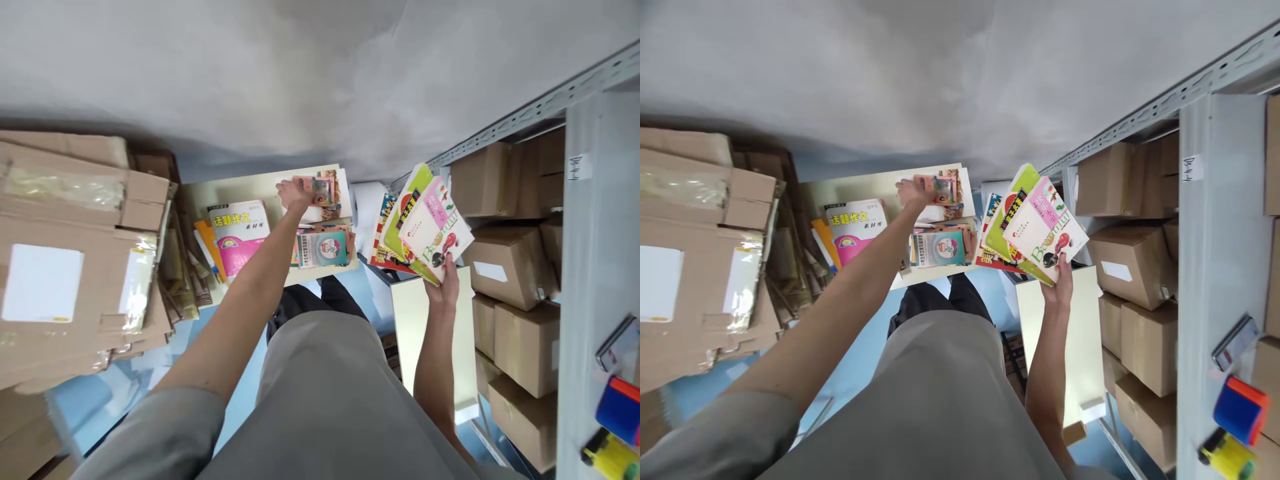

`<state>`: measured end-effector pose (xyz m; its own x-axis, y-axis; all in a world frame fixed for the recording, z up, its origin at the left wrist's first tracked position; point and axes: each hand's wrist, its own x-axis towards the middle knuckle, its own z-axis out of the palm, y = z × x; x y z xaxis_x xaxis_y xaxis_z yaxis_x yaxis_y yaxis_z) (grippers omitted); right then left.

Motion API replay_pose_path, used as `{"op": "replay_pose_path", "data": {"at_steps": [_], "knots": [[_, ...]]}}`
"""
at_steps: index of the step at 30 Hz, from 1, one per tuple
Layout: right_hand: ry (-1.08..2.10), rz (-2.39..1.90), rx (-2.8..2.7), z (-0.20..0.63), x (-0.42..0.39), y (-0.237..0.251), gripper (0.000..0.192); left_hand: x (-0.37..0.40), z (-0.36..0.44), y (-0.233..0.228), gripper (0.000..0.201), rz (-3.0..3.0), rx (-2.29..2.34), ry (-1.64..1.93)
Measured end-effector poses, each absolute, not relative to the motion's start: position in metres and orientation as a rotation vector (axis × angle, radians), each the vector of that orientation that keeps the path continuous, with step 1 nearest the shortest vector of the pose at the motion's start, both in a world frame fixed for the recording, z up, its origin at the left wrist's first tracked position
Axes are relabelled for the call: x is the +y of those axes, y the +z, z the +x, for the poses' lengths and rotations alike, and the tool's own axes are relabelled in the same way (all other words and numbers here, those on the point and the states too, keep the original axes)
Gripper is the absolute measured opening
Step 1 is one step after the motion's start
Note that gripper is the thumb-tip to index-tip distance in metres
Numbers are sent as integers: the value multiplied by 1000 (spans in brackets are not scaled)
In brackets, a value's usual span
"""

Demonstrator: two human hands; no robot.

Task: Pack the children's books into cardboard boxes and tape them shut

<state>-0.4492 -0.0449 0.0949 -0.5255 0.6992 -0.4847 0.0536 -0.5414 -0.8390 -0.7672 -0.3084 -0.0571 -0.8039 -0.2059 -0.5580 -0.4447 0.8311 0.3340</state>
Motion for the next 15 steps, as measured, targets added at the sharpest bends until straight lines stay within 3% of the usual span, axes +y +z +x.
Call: {"op": "replay_pose_path", "data": {"at_steps": [7, 12, 15], "knots": [[2069, -1213, -1195, -431, -27, 97, 49, -347, -775, -47, 20, -383, 2543, 990], [2098, -1104, -1225, -438, -25, 101, 39, -410, -734, 17, 36, -200, 2409, 1636], [2131, -1026, -1260, -444, -31, 105, 39, -438, -684, 51, 46, -151, 2258, 1751]]}}
